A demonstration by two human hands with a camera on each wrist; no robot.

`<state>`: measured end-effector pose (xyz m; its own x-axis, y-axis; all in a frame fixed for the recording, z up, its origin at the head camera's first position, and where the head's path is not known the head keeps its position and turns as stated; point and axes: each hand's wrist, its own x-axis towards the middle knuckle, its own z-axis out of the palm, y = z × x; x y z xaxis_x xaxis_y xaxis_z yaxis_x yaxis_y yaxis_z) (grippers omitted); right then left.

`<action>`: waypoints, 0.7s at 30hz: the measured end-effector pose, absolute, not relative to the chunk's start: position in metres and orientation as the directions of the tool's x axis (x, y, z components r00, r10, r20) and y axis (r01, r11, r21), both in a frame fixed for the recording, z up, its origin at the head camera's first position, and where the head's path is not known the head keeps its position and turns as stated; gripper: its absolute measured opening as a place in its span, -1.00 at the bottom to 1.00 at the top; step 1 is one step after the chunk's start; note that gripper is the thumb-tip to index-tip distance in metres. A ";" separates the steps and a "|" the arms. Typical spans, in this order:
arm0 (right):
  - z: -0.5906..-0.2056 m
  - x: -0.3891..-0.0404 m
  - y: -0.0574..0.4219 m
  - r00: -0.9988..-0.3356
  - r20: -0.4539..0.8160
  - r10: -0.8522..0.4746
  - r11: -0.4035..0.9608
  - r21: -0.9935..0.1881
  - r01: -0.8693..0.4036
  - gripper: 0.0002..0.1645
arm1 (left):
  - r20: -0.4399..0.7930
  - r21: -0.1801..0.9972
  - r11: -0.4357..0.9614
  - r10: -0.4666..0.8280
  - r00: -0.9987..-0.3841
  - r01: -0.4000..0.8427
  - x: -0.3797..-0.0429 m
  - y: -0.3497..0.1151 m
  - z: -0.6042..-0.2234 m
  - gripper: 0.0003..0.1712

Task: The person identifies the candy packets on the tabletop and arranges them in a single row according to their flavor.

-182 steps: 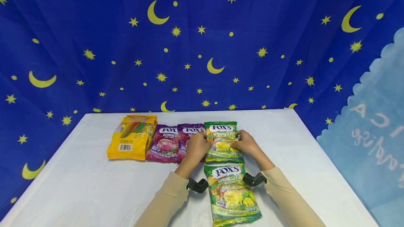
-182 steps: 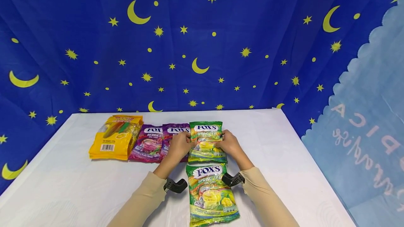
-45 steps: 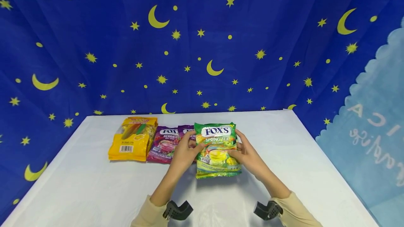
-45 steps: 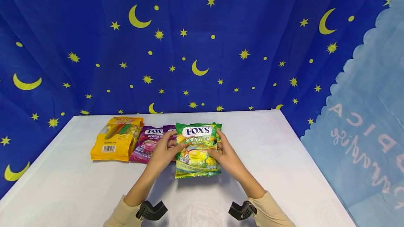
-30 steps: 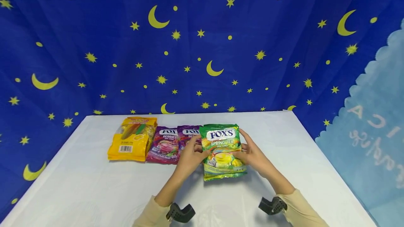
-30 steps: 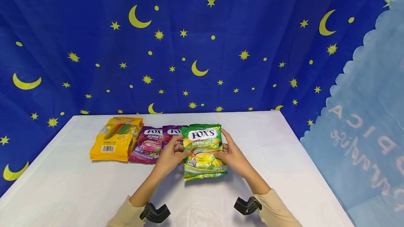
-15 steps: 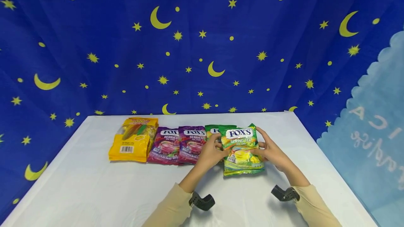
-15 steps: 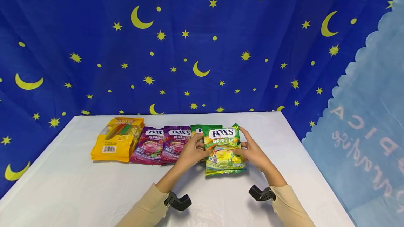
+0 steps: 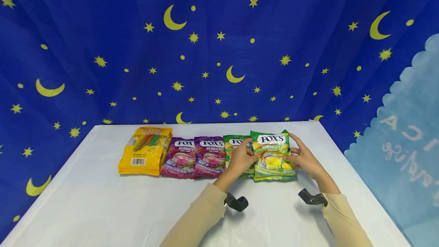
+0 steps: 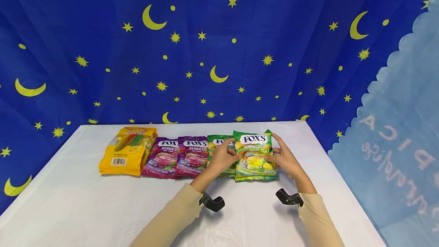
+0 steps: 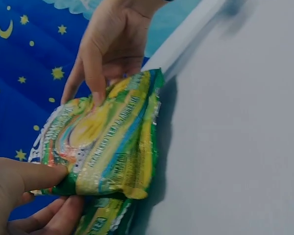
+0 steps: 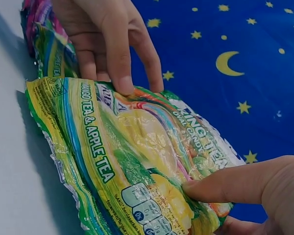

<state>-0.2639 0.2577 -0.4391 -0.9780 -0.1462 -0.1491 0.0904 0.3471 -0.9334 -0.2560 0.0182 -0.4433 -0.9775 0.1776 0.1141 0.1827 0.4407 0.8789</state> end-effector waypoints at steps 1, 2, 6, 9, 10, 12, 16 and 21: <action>-0.440 -0.265 0.259 -0.979 -0.147 -0.144 0.349 -0.933 0.088 0.18 | 0.117 0.877 0.445 0.172 -0.978 0.183 -0.257 0.020 -0.445 -0.25; -0.440 -0.266 0.261 -0.979 -0.145 -0.142 0.351 -0.932 0.087 0.18 | 0.120 0.875 0.448 0.166 -0.979 0.183 -0.258 0.023 -0.446 -0.25; -0.444 -0.270 0.267 -0.982 -0.146 -0.121 0.360 -0.928 0.094 0.18 | 0.124 0.868 0.464 0.150 -0.981 0.180 -0.262 0.032 -0.449 -0.28; -0.449 -0.273 0.270 -0.981 -0.159 -0.108 0.353 -0.929 0.112 0.17 | 0.136 0.849 0.495 0.130 -0.982 0.183 -0.264 0.039 -0.450 -0.32; -0.450 -0.274 0.271 -0.980 -0.167 -0.104 0.348 -0.930 0.122 0.17 | 0.139 0.840 0.512 0.120 -0.983 0.181 -0.265 0.040 -0.451 -0.34; -0.453 -0.276 0.272 -0.979 -0.181 -0.095 0.351 -0.926 0.137 0.17 | 0.141 0.817 0.549 0.104 -0.985 0.175 -0.265 0.044 -0.452 -0.36; -0.457 -0.280 0.272 -0.982 -0.179 -0.066 0.394 -0.908 0.140 0.16 | 0.146 0.783 0.600 0.079 -0.986 0.164 -0.264 0.048 -0.452 -0.40; -0.457 -0.281 0.268 -0.987 -0.151 -0.051 0.457 -0.882 0.111 0.10 | 0.179 0.744 0.642 0.079 -0.981 0.187 -0.265 0.050 -0.452 -0.45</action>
<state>-0.2811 0.2680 -0.4569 -0.9872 -0.0509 -0.1509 0.1113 0.4573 -0.8823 -0.2651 0.0496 -0.4522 -0.9807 0.0790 0.1789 0.1874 0.6416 0.7438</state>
